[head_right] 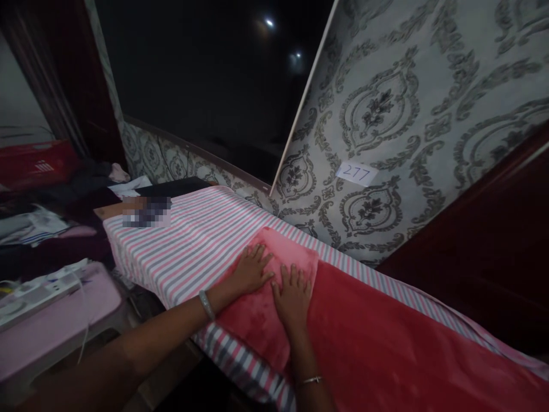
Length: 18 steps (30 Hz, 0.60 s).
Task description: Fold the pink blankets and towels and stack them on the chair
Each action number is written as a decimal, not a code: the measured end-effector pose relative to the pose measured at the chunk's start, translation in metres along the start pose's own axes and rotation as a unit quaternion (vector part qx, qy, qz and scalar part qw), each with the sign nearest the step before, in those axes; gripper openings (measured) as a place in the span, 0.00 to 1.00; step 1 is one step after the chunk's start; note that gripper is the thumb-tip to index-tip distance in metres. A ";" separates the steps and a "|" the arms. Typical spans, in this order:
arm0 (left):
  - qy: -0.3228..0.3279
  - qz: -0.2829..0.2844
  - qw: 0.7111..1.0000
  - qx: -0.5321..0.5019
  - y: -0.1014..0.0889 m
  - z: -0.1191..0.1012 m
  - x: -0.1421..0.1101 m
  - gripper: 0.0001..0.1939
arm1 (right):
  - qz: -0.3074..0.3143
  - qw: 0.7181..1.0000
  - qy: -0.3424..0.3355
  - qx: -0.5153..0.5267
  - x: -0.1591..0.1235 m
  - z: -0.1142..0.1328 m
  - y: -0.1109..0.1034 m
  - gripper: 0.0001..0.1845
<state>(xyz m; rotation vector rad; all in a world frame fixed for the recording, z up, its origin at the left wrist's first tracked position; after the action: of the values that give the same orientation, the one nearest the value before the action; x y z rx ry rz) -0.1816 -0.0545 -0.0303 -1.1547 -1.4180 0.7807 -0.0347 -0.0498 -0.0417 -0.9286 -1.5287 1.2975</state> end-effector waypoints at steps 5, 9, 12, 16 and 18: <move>0.020 0.042 0.999 0.015 0.000 -0.002 0.002 0.32 | 0.021 0.998 0.008 0.052 0.002 0.000 -0.006 0.33; -0.009 0.068 0.998 0.018 -0.011 0.002 0.021 0.28 | 0.035 0.993 0.002 0.116 0.018 -0.010 -0.021 0.31; -0.019 0.071 0.997 0.018 -0.023 0.001 0.053 0.27 | 0.008 0.992 0.032 0.126 0.037 -0.026 -0.037 0.31; -0.019 0.082 0.996 0.025 -0.022 0.005 0.092 0.31 | 0.009 0.990 0.070 0.120 0.055 -0.042 -0.035 0.34; -0.027 0.096 0.995 0.027 -0.011 0.011 0.100 0.32 | 0.038 0.987 0.082 0.133 0.057 -0.045 -0.022 0.34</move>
<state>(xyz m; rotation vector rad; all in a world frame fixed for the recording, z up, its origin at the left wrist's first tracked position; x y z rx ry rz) -0.1876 0.0381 0.0110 -1.2478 -1.3354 0.9865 -0.0095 0.0140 -0.0084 -0.9023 -1.1711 1.4028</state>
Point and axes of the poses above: each hand's wrist, its own x-axis towards the middle knuckle, its own y-axis out of the palm, z = x × y, the point moved 6 cm from there along x, towards the middle knuckle, and after that the axes turned 2 degrees about z, right-handed, at the moved point
